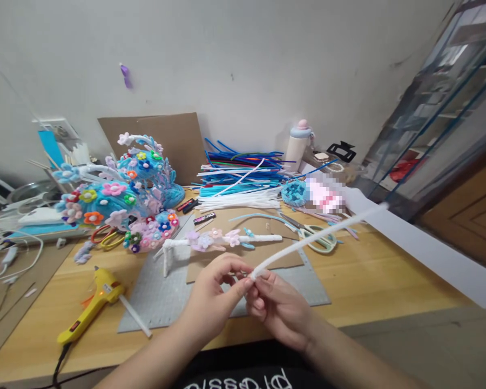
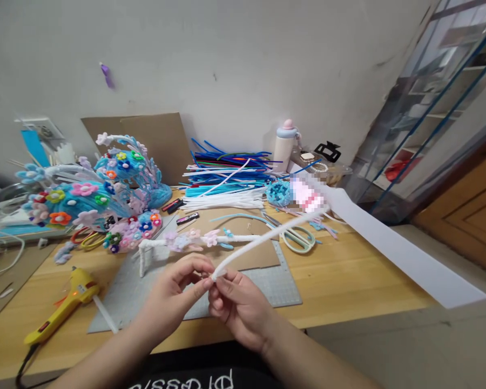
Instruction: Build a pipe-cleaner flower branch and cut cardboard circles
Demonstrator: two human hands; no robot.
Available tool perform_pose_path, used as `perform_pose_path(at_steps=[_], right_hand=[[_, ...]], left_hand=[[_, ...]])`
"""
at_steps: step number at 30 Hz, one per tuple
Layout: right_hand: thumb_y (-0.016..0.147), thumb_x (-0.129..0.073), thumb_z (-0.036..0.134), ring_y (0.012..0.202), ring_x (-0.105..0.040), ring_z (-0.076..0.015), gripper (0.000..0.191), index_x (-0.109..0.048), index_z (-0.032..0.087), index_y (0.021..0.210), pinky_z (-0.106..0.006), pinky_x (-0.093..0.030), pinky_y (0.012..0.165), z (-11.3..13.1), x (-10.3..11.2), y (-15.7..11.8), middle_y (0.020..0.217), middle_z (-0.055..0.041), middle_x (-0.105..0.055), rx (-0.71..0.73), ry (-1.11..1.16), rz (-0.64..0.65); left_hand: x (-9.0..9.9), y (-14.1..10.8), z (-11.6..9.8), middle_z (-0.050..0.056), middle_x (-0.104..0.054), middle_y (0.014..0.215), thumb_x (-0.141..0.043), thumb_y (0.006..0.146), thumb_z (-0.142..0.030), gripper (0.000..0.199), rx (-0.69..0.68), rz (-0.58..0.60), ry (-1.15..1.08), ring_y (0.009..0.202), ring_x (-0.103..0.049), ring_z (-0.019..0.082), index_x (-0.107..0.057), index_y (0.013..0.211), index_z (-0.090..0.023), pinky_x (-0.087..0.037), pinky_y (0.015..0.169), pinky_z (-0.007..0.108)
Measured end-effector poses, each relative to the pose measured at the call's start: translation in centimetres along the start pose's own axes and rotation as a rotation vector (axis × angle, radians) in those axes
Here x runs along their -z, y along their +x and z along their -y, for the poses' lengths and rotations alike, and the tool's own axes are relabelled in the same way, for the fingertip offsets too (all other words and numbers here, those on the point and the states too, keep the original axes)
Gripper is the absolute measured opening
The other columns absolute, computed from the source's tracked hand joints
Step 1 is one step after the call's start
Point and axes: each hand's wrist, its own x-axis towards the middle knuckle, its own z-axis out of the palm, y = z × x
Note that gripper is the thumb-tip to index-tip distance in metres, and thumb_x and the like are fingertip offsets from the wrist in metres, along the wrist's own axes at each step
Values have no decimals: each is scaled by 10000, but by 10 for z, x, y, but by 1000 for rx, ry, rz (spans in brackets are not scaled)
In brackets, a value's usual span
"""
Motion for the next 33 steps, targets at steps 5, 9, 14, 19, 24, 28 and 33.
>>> perform_pose_path(at_steps=[5, 9, 14, 19, 24, 28, 33], right_hand=[[769, -726, 354, 481, -409, -42, 255, -578, 146, 773, -173, -309, 463, -3, -3, -1, 597, 42, -501, 132, -336, -55], [731, -757, 349, 592, -458, -75, 303, -573, 211, 929, -199, -368, 524, 4, -4, -6, 764, 26, -555, 318, -501, -81], [782, -713, 337, 551, -420, -61, 196, -607, 176, 811, -199, -317, 521, 11, -2, -9, 651, 29, -549, 272, -568, -87], [799, -699, 319, 540, -425, -63, 166, -614, 177, 798, -205, -300, 521, 11, -1, -9, 599, 34, -526, 259, -430, -31], [809, -685, 279, 572, -470, -79, 113, -620, 191, 781, -221, -350, 537, 16, 2, -11, 676, 21, -546, 375, -554, -20], [815, -668, 286, 574, -480, -82, 116, -600, 200, 780, -229, -379, 540, 16, 3, -14, 717, 21, -541, 444, -587, -47], [820, -622, 305, 696, -549, -137, 140, -565, 222, 917, -267, -444, 628, 31, 18, -20, 794, -8, -583, 381, -899, -134]], left_hand=[[1, -5, 4, 45, -615, 854, -594, 819, -219, 72, -44, -3, 102, 803, -573, 166, -626, 777, -172, -443, 683, 277], [4, -7, 5, 16, -623, 747, -603, 829, -236, 86, -75, 5, 298, 707, -557, 153, -598, 762, -181, -423, 668, 275], [3, -7, 9, 30, -654, 770, -651, 791, -219, 61, -85, 70, 262, 757, -590, 172, -618, 758, -179, -428, 711, 294], [-5, -4, 13, 26, -678, 748, -700, 752, -282, 155, 219, 196, -498, 741, -652, 179, -599, 784, -169, -477, 749, 333], [-13, 1, 15, 8, -652, 667, -753, 717, -319, 245, 287, 240, -665, 689, -633, 141, -579, 732, -147, -442, 661, 251], [-19, 5, 15, 9, -638, 682, -712, 757, -352, 254, 291, 275, -640, 664, -589, 117, -566, 734, -145, -416, 629, 232], [-21, 11, 17, -14, -598, 652, -730, 724, -361, 269, 282, 230, -541, 601, -542, 100, -561, 726, -151, -416, 604, 235]])
